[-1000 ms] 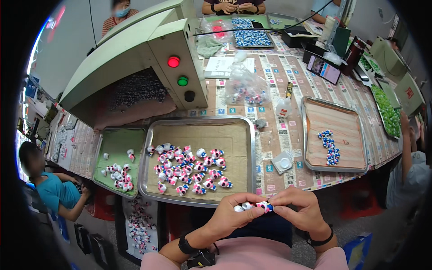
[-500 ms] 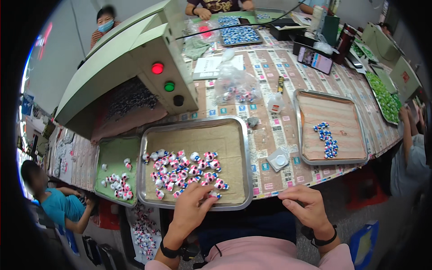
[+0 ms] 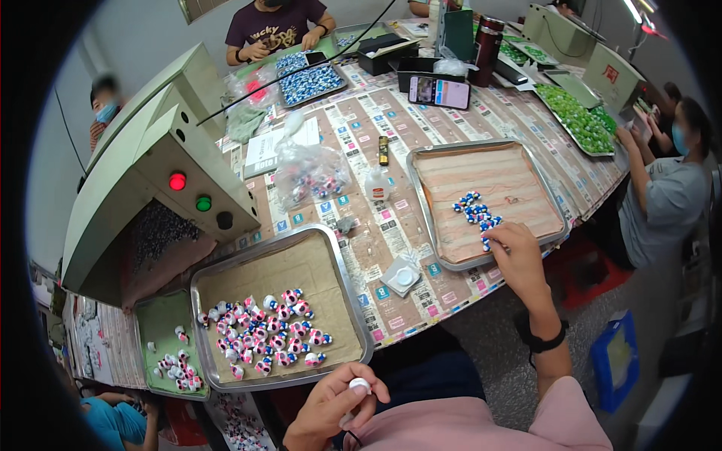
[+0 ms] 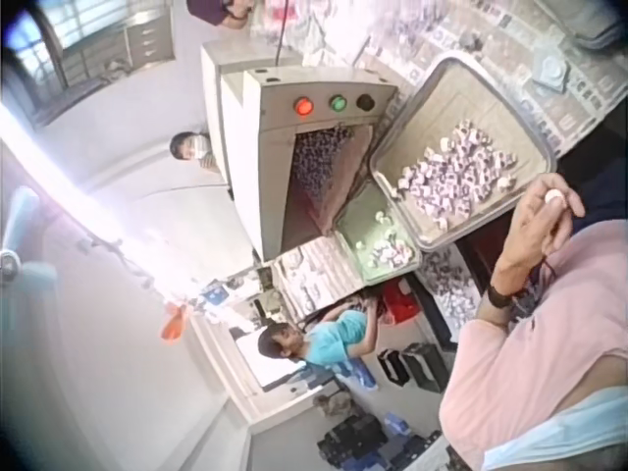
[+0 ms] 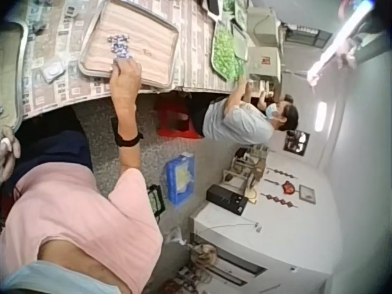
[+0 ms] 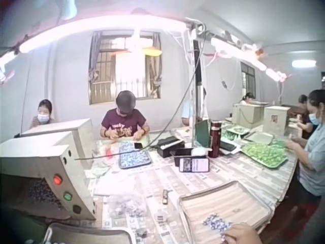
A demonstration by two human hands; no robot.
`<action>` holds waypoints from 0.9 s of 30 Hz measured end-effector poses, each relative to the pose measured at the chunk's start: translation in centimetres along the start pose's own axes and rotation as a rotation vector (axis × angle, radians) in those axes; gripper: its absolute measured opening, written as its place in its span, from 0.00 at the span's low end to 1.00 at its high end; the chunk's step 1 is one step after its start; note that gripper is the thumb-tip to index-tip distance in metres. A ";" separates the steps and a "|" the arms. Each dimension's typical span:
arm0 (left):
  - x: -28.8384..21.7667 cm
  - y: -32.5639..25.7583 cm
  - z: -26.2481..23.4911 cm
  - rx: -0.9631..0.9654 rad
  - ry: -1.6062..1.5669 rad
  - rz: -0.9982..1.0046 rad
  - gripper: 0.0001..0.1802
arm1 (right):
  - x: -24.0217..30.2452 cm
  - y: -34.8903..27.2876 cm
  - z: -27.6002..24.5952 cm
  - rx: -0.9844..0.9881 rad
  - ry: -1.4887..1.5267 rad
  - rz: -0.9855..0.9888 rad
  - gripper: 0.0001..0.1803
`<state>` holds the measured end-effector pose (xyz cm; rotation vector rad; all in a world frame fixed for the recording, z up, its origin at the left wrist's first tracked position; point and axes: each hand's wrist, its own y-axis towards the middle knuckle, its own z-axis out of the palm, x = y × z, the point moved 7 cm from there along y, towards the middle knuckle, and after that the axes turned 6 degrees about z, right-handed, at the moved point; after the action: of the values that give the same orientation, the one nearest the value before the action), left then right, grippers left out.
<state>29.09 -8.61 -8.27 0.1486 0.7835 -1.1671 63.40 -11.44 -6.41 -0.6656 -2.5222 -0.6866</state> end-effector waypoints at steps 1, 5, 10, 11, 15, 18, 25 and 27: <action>0.3 0.6 0.4 0.014 -0.060 0.003 0.09 | -0.1 0.4 0.4 0.005 -0.051 -0.020 0.07; 2.3 2.3 0.5 -0.013 -0.284 -0.035 0.12 | 0.1 1.6 1.7 0.106 -0.334 0.086 0.06; 3.6 3.1 -0.4 -0.199 -0.480 -0.076 0.16 | 0.5 2.2 3.3 0.207 -0.364 0.040 0.05; 3.6 3.3 -0.7 -0.220 -0.485 -0.062 0.17 | 0.3 2.4 3.3 0.212 -0.358 0.039 0.05; 1.4 3.1 -1.2 -0.285 -0.528 -0.004 0.23 | -0.9 2.9 3.1 0.172 -0.204 0.064 0.06; 0.4 3.0 -1.4 -0.258 -0.512 0.034 0.24 | -0.4 2.5 3.0 0.102 0.060 0.062 0.09; 0.3 3.6 -2.3 -0.241 -0.491 0.074 0.19 | 1.0 0.9 3.8 0.192 0.718 0.248 0.08; 0.4 3.7 -2.2 -0.240 -0.473 0.063 0.19 | 2.1 0.0 4.4 0.309 0.764 0.293 0.08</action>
<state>31.30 -6.31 -11.16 -0.2922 0.4873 -0.9859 60.52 -8.27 -8.70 -0.5144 -1.7277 -0.3383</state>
